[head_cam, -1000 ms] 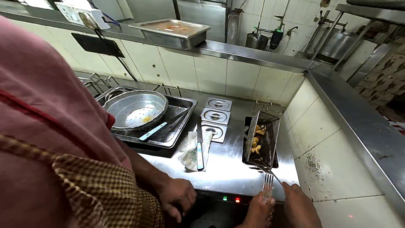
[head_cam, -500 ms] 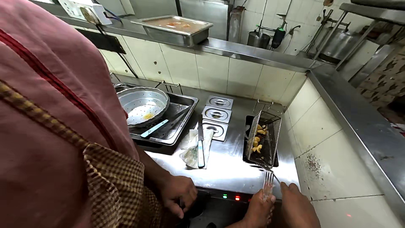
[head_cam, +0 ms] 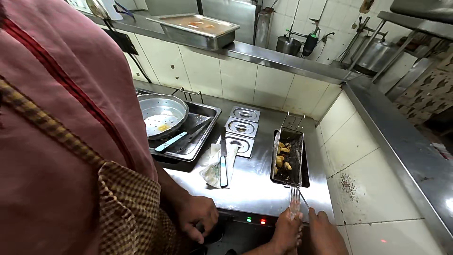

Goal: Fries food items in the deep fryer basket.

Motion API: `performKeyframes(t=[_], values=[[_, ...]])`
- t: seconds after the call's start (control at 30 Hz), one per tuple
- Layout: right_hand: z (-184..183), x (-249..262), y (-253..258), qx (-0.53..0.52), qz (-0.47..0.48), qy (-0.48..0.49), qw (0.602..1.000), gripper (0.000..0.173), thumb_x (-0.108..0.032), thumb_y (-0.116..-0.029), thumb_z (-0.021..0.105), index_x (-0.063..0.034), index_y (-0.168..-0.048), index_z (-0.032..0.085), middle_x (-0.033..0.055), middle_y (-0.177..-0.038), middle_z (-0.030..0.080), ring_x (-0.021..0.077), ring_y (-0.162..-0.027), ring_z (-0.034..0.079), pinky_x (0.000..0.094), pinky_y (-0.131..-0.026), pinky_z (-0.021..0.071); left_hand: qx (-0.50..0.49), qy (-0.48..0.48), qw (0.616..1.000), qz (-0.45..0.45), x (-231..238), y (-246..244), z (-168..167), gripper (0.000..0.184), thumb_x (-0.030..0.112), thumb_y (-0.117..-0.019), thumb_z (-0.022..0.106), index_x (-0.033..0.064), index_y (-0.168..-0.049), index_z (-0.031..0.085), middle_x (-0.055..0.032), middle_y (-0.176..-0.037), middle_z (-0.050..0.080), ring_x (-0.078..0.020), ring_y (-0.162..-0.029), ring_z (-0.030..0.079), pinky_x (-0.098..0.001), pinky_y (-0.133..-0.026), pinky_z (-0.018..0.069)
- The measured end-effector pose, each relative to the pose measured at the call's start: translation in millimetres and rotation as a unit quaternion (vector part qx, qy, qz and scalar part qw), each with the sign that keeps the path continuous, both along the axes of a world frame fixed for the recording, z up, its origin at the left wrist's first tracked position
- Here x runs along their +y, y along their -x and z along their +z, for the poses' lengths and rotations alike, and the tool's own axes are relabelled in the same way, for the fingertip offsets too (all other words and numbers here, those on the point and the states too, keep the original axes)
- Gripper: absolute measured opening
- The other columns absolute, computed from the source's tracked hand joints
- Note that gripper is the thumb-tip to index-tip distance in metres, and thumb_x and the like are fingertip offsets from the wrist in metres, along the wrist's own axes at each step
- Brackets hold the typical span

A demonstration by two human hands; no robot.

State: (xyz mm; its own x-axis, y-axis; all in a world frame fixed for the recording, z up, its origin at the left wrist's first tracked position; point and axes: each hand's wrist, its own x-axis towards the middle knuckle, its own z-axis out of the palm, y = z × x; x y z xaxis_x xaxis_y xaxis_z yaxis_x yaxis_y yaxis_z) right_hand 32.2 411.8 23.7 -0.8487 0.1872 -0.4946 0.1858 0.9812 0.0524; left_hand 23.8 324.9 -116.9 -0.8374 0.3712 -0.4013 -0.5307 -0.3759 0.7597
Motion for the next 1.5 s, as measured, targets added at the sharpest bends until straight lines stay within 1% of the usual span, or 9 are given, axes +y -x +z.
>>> performKeyframes(t=[0.13, 0.27, 0.47, 0.63, 0.83, 0.97, 1.23, 1.3, 1.5], values=[[15.0, 10.3, 8.2, 0.027, -0.003, 0.005, 1.0, 0.056, -0.004, -0.0981, 0.054, -0.0073, -0.154, 0.045, 0.0244, -0.133, 0.057, 0.0384, -0.1, 0.07, 0.05, -0.084, 0.0595, -0.012, -0.008, 1.0, -0.002, 0.5, 1.1, 4.6, 0.024, 0.027, -0.1055, 0.057, 0.0065, -0.115, 0.049, -0.0013, -0.065, 0.05, -0.0128, -0.046, 0.048, -0.0289, -0.044, 0.0462], [29.2, 20.2, 5.4, 0.097, -0.008, 0.013, 0.995, 0.057, -0.002, -0.0969, 0.053, -0.0068, -0.153, 0.046, 0.0237, -0.129, 0.059, 0.0373, -0.093, 0.071, 0.0498, -0.081, 0.0599, -0.006, 0.005, 1.0, -0.006, -0.5, 0.6, 3.8, 0.026, 0.028, -0.1057, 0.056, 0.0055, -0.119, 0.05, -0.0016, -0.067, 0.052, -0.0125, -0.047, 0.049, -0.0288, -0.045, 0.0472], [23.1, 29.4, 22.5, 0.05, 0.047, 0.011, 0.998, 0.048, -0.007, -0.0987, 0.05, -0.0183, -0.144, 0.06, 0.0169, -0.124, 0.062, 0.032, -0.101, 0.068, 0.0466, -0.083, 0.0583, -0.005, -0.018, 1.0, 0.001, -1.7, -0.2, 2.1, 0.027, 0.028, -0.1055, 0.057, 0.0061, -0.119, 0.049, -0.0016, -0.065, 0.05, -0.0125, -0.046, 0.048, -0.0283, -0.044, 0.0465], [18.7, 31.7, 41.7, 0.025, 0.053, -0.017, 0.998, 0.046, -0.007, -0.0971, 0.051, -0.0194, -0.14, 0.062, 0.0158, -0.126, 0.063, 0.0328, -0.105, 0.068, 0.0486, -0.083, 0.0583, -0.009, -0.022, 1.0, 0.002, -3.4, -1.7, 3.5, 0.025, 0.026, -0.1059, 0.056, 0.006, -0.119, 0.048, -0.002, -0.065, 0.051, -0.0125, -0.046, 0.048, -0.0279, -0.044, 0.0467], [18.2, 36.0, 52.5, 0.038, 0.045, -0.012, 0.998, 0.044, -0.006, -0.0978, 0.049, -0.0178, -0.137, 0.064, 0.0148, -0.129, 0.062, 0.0328, -0.107, 0.068, 0.0495, -0.084, 0.0581, -0.005, -0.034, 0.999, 0.008, -4.2, -2.5, -1.8, 0.026, 0.028, -0.1047, 0.058, 0.0064, -0.116, 0.049, -0.0014, -0.064, 0.049, -0.0124, -0.046, 0.048, -0.0282, -0.043, 0.0467], [15.9, 35.1, 49.8, 0.036, 0.046, 0.002, 0.998, 0.042, -0.007, -0.0981, 0.049, -0.0176, -0.135, 0.065, 0.0149, -0.125, 0.063, 0.0319, -0.106, 0.068, 0.0489, -0.083, 0.0581, -0.004, -0.046, 0.999, 0.01, -4.4, -3.2, -2.9, 0.025, 0.027, -0.1049, 0.057, 0.0059, -0.115, 0.048, -0.0017, -0.065, 0.05, -0.012, -0.045, 0.048, -0.0274, -0.043, 0.0467], [-0.9, 35.9, 52.0, 0.029, 0.036, 0.036, 0.998, 0.044, -0.009, -0.1, 0.047, -0.0174, -0.141, 0.062, 0.0159, -0.126, 0.063, 0.0322, -0.11, 0.066, 0.0486, -0.09, 0.0565, -0.003, -0.043, 0.999, 0.011, -4.8, -2.8, -1.2, 0.024, 0.026, -0.1048, 0.057, 0.0062, -0.114, 0.048, -0.0012, -0.064, 0.049, -0.0119, -0.046, 0.048, -0.0274, -0.043, 0.0462], [-0.6, 36.4, 49.8, 0.029, 0.036, 0.046, 0.998, 0.043, -0.009, -0.0996, 0.048, -0.0168, -0.14, 0.062, 0.0167, -0.126, 0.063, 0.0333, -0.11, 0.066, 0.0499, -0.09, 0.0563, -0.005, -0.043, 0.999, 0.01, -5.0, -3.0, 0.1, 0.023, 0.026, -0.1049, 0.056, 0.0065, -0.114, 0.048, -0.0011, -0.065, 0.05, -0.0114, -0.046, 0.048, -0.0269, -0.043, 0.0461], [-3.5, 33.2, 52.6, 0.035, 0.035, 0.049, 0.998, 0.043, -0.009, -0.0998, 0.048, -0.0178, -0.139, 0.062, 0.0149, -0.123, 0.064, 0.0309, -0.11, 0.066, 0.0471, -0.09, 0.0563, -0.011, -0.038, 0.999, 0.005, -5.8, -1.8, 0.8, 0.022, 0.025, -0.105, 0.056, 0.0064, -0.113, 0.048, -0.0014, -0.064, 0.05, -0.0119, -0.045, 0.048, -0.0276, -0.043, 0.0465]])
